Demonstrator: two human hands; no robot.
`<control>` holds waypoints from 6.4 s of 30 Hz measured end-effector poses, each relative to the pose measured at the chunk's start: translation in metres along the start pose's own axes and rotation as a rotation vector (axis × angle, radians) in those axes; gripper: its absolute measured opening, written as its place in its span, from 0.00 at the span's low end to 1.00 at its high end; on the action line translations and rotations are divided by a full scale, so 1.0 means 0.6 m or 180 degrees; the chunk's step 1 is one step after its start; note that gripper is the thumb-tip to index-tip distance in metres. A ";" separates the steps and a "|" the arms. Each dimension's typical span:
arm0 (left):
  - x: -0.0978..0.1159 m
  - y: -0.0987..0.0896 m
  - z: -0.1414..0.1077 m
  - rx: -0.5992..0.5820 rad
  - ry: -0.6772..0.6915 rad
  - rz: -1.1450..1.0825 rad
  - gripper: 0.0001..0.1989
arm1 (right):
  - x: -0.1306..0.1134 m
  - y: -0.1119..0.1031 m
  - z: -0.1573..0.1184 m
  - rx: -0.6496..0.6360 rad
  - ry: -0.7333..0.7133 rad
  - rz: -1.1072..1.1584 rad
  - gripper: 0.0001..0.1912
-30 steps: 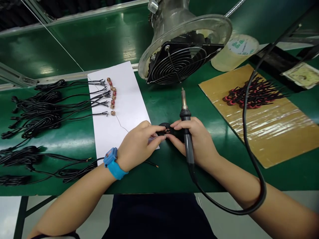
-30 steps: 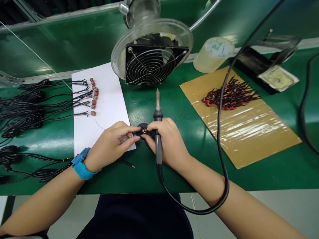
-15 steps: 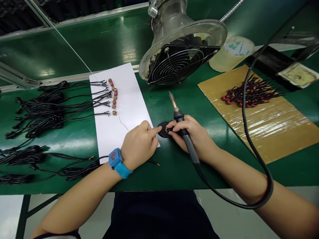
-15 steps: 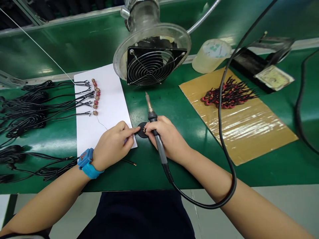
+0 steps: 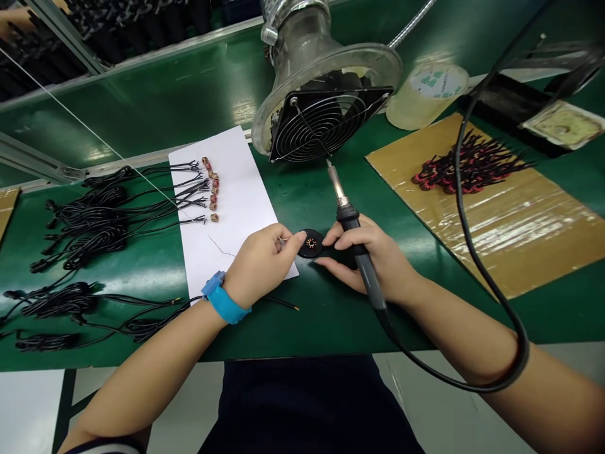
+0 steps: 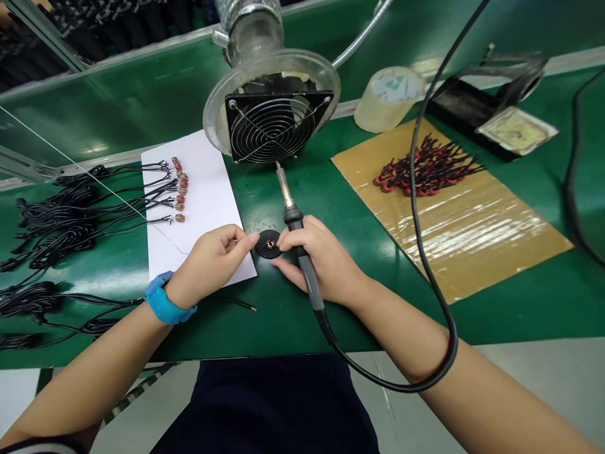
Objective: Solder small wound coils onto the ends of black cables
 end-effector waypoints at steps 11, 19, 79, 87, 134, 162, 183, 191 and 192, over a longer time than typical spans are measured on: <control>0.005 0.010 0.016 -0.0481 -0.0225 -0.0254 0.17 | -0.012 0.012 0.005 0.0142 -0.0199 -0.0088 0.14; 0.008 0.003 0.018 -0.0465 -0.0191 -0.0169 0.19 | -0.012 0.012 0.007 0.0233 -0.0164 -0.0330 0.14; 0.000 -0.014 0.045 -0.0789 0.0092 -0.0190 0.17 | 0.007 0.011 -0.001 0.0038 0.0323 -0.0328 0.13; -0.009 -0.007 0.002 -0.0529 0.0371 0.1196 0.20 | 0.011 0.023 0.001 0.0061 0.0405 -0.0441 0.14; -0.013 -0.010 -0.019 -0.0346 0.0348 -0.1933 0.12 | -0.037 0.003 0.017 0.0726 0.0551 0.0579 0.15; 0.004 -0.014 -0.039 -0.0377 0.0843 -0.1674 0.06 | -0.090 -0.017 0.041 0.0037 0.0718 0.0624 0.13; -0.006 0.002 -0.037 0.0146 0.0634 -0.3008 0.09 | -0.122 0.026 0.039 0.1246 0.0759 0.0635 0.14; -0.006 0.000 -0.039 0.0101 0.0568 -0.3092 0.08 | -0.121 0.013 0.047 0.1330 0.0820 0.0360 0.11; -0.006 0.000 -0.039 0.0135 0.0566 -0.3043 0.08 | -0.121 0.011 0.048 0.1311 0.0859 0.0326 0.11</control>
Point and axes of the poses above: each hand's wrist, its own z-axis towards the middle knuckle, its own y-axis out of the palm, x = y × z, the point moved 2 cm from there along z, towards the middle knuckle, and after that the axes turned 1 degree about y, right-handed, at the moved point
